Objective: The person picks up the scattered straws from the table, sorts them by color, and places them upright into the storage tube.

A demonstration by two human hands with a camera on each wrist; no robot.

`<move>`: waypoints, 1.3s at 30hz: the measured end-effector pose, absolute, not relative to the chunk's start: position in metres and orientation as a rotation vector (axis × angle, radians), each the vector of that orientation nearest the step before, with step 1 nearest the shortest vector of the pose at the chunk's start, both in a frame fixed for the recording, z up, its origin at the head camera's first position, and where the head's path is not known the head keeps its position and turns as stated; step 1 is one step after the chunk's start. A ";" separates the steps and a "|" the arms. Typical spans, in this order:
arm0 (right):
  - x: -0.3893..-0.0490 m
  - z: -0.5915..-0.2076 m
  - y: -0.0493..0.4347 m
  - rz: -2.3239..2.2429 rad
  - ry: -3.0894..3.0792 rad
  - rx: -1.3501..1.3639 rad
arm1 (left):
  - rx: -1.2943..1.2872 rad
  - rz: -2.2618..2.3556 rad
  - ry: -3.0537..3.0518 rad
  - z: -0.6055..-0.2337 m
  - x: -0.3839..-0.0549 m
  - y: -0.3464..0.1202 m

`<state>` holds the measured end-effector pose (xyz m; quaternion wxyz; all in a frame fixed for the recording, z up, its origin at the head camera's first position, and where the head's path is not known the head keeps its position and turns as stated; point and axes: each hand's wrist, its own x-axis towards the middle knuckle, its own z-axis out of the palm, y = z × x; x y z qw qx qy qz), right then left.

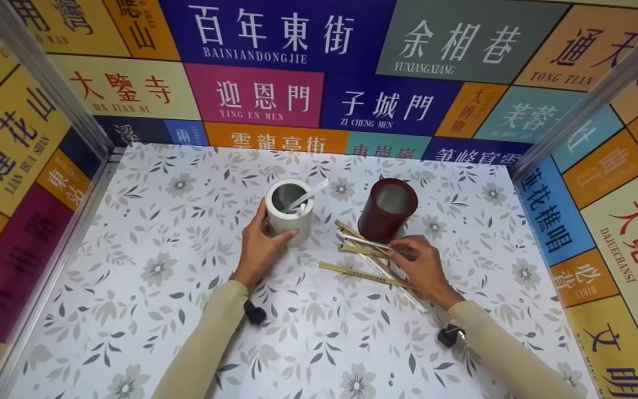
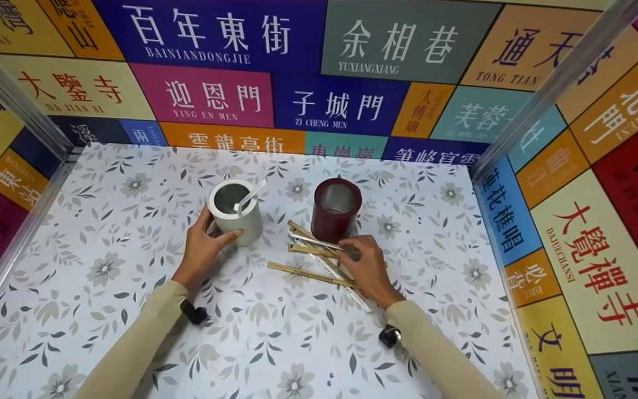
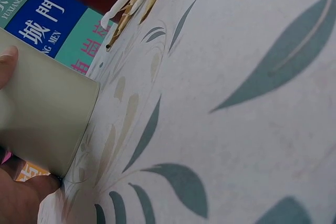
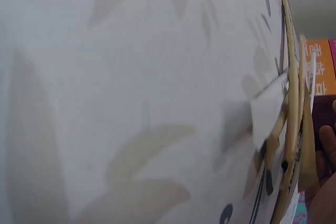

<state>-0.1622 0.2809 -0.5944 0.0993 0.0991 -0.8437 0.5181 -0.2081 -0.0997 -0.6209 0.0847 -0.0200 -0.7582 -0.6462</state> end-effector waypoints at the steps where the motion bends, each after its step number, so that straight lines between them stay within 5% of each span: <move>1: -0.165 -0.599 0.285 1.528 -2.512 0.288 | -0.057 -1.936 -2.254 -0.620 -0.208 -0.099; 15: -0.187 -0.620 0.303 1.274 -2.628 0.432 | -0.120 -1.902 -2.247 -0.618 -0.209 -0.096; 39: -0.162 -0.561 0.270 1.535 -2.514 0.582 | -0.115 -1.899 -2.264 -0.620 -0.206 -0.101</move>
